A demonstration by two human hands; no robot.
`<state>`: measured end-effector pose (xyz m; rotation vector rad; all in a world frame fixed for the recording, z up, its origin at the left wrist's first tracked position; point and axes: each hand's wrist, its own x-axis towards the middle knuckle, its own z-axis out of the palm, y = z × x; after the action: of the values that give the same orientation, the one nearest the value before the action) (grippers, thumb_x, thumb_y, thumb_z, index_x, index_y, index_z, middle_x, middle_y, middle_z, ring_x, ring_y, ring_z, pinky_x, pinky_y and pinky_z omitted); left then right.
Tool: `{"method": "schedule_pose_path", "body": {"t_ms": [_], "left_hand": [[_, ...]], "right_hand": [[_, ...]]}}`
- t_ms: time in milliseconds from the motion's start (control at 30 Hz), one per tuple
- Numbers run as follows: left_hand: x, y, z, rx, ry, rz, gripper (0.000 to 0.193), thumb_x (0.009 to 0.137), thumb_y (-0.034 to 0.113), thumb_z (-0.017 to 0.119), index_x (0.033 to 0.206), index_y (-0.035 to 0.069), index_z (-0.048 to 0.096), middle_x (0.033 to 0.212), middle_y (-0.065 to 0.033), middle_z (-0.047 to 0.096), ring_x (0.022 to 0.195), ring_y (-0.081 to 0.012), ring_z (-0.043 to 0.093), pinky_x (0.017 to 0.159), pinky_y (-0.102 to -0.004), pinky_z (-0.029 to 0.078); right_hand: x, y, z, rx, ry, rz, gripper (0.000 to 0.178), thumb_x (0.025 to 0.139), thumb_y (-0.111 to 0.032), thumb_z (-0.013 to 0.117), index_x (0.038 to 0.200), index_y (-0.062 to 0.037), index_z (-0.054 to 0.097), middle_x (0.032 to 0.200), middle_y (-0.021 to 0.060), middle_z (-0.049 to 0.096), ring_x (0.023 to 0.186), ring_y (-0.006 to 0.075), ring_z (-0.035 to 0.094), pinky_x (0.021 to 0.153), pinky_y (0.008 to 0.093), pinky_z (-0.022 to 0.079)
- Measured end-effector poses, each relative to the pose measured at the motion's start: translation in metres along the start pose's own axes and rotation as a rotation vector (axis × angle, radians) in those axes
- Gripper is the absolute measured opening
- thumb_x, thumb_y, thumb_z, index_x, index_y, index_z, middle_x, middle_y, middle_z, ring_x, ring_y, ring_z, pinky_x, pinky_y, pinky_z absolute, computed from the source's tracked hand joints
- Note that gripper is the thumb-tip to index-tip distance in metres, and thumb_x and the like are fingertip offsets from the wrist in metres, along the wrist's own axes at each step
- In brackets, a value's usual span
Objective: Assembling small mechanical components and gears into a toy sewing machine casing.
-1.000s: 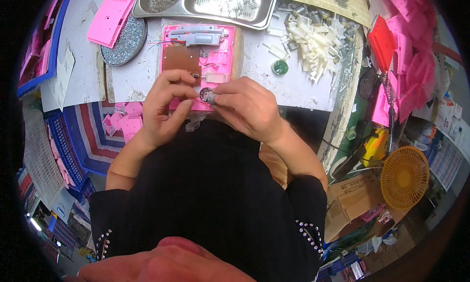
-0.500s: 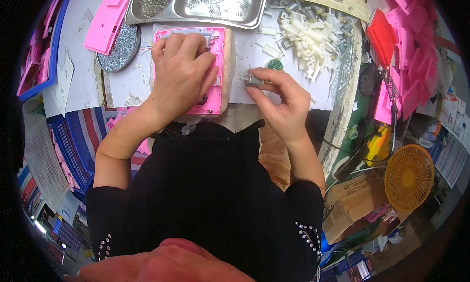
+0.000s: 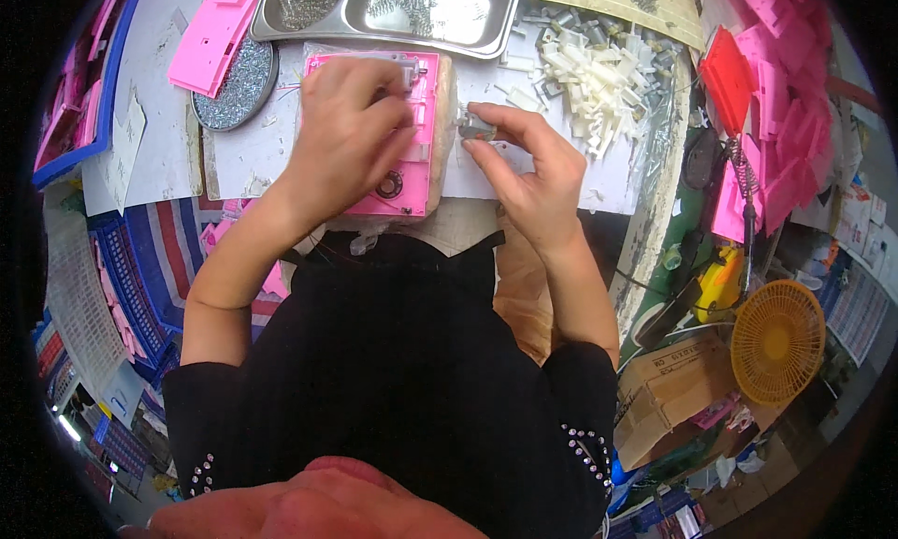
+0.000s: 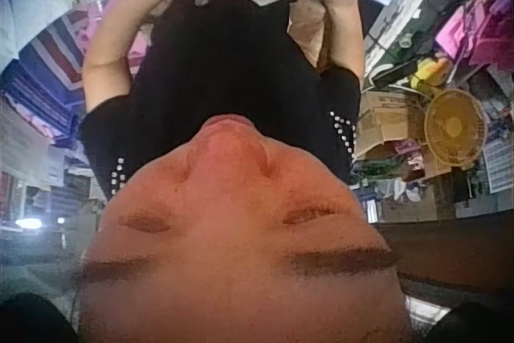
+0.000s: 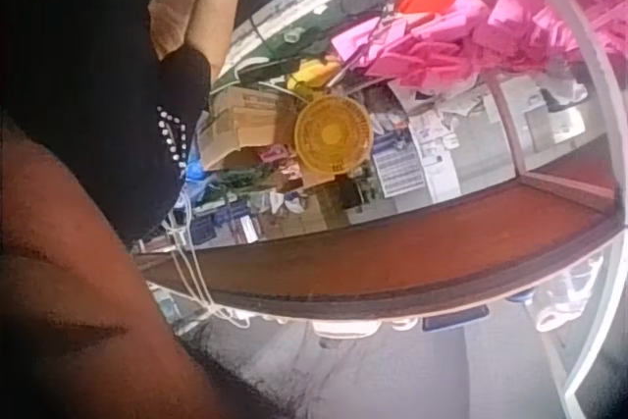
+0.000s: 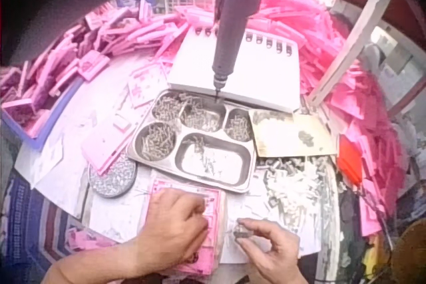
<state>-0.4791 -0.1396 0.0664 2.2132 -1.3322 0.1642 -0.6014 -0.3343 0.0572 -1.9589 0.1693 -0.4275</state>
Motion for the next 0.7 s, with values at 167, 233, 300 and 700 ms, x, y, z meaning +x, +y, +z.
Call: {"method": "schedule_pose_path", "body": {"t_ms": [167, 233, 300, 700], "left_hand": [[-0.048, -0.01, -0.016, -0.131, 0.038, 0.098, 0.03, 0.068, 0.006, 0.08, 0.094, 0.009, 0.067, 0.098, -0.0047, 0.059, 0.09, -0.027, 0.057, 0.082, -0.0416, 0.043], [-0.054, -0.01, -0.015, -0.132, 0.045, 0.085, 0.031, 0.067, 0.006, 0.081, 0.095, 0.009, 0.067, 0.095, -0.004, 0.058, 0.086, -0.0258, 0.057, 0.079, -0.0409, 0.043], [-0.057, -0.012, -0.014, -0.173, 0.042, 0.07, 0.03, 0.068, 0.006, 0.081, 0.095, 0.009, 0.067, 0.093, -0.0043, 0.058, 0.085, -0.0257, 0.057, 0.077, -0.0401, 0.043], [-0.062, -0.018, -0.009, -0.318, 0.066, -0.014, 0.021, 0.074, 0.007, 0.079, 0.09, 0.007, 0.067, 0.089, -0.0051, 0.059, 0.083, -0.0253, 0.058, 0.074, -0.0386, 0.043]], "right_hand": [[0.02, 0.003, 0.022, -0.234, -0.07, -0.261, 0.031, 0.071, -0.007, 0.084, 0.1, -0.0043, 0.073, 0.102, 0.0095, 0.071, 0.094, 0.028, 0.064, 0.081, 0.0367, 0.05], [0.027, 0.007, 0.031, -0.296, -0.09, -0.303, 0.03, 0.068, -0.013, 0.085, 0.096, -0.0091, 0.074, 0.099, 0.0056, 0.065, 0.096, 0.0275, 0.055, 0.082, 0.0378, 0.045], [0.03, 0.004, 0.036, -0.328, -0.112, -0.268, 0.028, 0.068, -0.013, 0.085, 0.094, -0.0099, 0.075, 0.097, 0.0055, 0.064, 0.094, 0.0275, 0.054, 0.08, 0.0377, 0.045], [0.047, -0.01, 0.034, -0.412, -0.285, -0.11, 0.025, 0.07, -0.014, 0.085, 0.093, -0.0103, 0.078, 0.085, 0.0054, 0.062, 0.09, 0.0259, 0.054, 0.078, 0.0369, 0.046]]}}
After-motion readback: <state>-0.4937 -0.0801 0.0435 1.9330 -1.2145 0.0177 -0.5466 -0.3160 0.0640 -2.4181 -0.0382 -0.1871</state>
